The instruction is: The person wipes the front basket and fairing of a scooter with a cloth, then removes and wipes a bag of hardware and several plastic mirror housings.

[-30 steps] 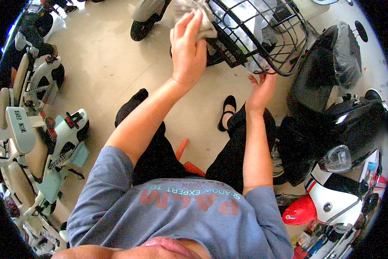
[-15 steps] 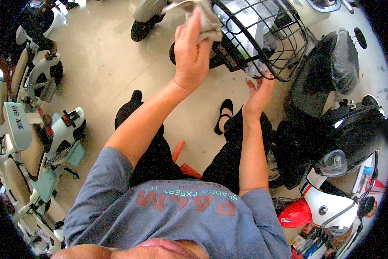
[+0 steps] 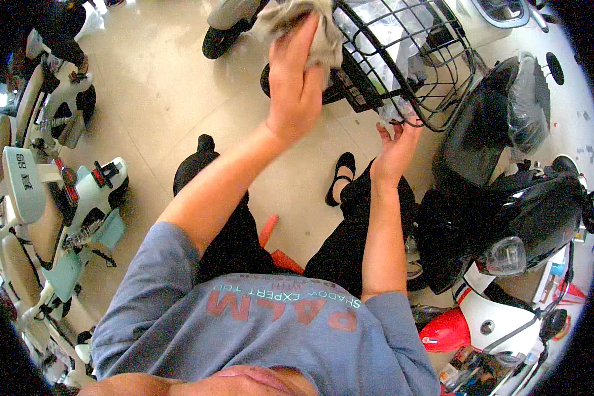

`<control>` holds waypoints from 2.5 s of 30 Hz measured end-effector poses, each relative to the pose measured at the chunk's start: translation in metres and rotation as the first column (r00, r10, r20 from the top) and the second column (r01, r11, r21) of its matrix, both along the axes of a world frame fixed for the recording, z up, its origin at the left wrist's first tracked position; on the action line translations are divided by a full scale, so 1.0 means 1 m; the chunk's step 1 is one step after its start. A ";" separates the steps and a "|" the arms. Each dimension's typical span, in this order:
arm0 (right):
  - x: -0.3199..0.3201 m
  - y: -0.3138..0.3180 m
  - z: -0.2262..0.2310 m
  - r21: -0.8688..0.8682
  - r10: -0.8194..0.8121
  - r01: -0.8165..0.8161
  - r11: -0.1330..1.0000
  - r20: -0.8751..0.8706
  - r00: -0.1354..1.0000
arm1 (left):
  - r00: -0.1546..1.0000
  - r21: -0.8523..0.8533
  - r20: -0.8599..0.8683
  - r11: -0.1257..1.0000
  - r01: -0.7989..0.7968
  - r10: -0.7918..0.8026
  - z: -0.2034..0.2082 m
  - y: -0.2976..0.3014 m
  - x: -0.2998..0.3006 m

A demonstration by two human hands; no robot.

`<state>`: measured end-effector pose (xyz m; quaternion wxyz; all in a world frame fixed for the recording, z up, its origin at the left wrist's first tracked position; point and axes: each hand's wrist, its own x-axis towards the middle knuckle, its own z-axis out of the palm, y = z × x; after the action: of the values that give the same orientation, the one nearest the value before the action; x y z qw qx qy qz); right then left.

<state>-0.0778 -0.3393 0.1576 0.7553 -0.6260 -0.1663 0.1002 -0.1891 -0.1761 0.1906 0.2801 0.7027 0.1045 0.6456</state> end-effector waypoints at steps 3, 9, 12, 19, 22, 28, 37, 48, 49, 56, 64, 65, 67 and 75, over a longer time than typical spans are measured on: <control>0.000 0.001 0.001 0.019 -0.013 0.013 1.000 -0.033 0.999 | 0.996 0.017 -0.091 1.000 -0.020 0.021 0.008 0.006 0.002; 0.003 -0.003 -0.004 -0.034 0.042 -0.041 0.999 0.006 0.999 | 0.990 -0.326 -0.139 0.944 -0.043 -0.003 -0.024 0.019 0.003; -0.001 -0.001 -0.002 -0.020 0.007 -0.007 1.000 0.020 1.000 | 0.990 -0.636 -0.053 0.769 0.066 -0.130 -0.036 0.037 0.004; 0.000 0.000 -0.003 -0.006 -0.002 0.002 1.000 0.002 1.000 | 0.987 0.013 -0.139 0.997 -0.074 0.075 0.001 0.055 0.011; -0.002 0.000 -0.001 -0.020 0.012 -0.012 1.000 0.020 1.000 | 0.978 -0.251 -0.202 0.962 -0.107 0.056 -0.035 0.061 0.020; 0.003 -0.004 -0.004 0.001 0.011 -0.011 1.000 -0.016 1.000 | 0.979 -0.388 0.202 0.915 0.109 -0.031 -0.018 0.053 0.015; -0.005 -0.001 0.003 -0.031 0.007 -0.007 1.000 0.020 1.000 | 0.999 -0.428 -0.045 0.903 -0.038 0.021 -0.051 0.031 0.027; -0.001 -0.002 -0.002 -0.062 0.004 -0.002 0.998 0.040 0.999 | 0.998 -0.343 -0.063 0.938 -0.046 0.026 -0.043 0.058 0.025; 0.001 -0.002 -0.005 -0.067 -0.011 0.015 0.998 0.059 0.998 | 0.981 -0.202 -0.093 0.962 -0.184 0.168 -0.044 0.050 0.025; 0.007 -0.006 -0.009 -0.057 0.026 -0.020 0.998 0.106 0.994 | 0.975 -0.257 0.118 0.954 -0.154 0.189 -0.005 0.011 -0.002; -0.002 0.002 0.003 -0.017 -0.019 0.019 1.000 0.002 1.000 | 0.982 -0.234 -0.176 0.972 0.031 -0.073 -0.035 -0.047 0.010; -0.001 0.003 0.004 -0.015 -0.017 0.017 1.000 -0.008 1.000 | 0.968 -0.236 -0.217 0.969 0.072 -0.125 -0.039 -0.055 0.007; -0.002 0.002 0.003 -0.007 -0.003 0.003 1.000 0.012 1.000 | 0.933 -0.228 -0.266 0.956 0.185 -0.244 -0.046 -0.073 0.002; 0.001 -0.002 0.001 -0.017 0.016 -0.017 1.000 -0.012 1.000 | 0.997 -0.104 -0.057 0.993 0.054 -0.061 -0.024 -0.051 0.005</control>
<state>-0.0773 -0.3408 0.1589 0.7501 -0.6303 -0.1663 0.1114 -0.1837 -0.2267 0.1667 0.3310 0.7093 0.1256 0.6096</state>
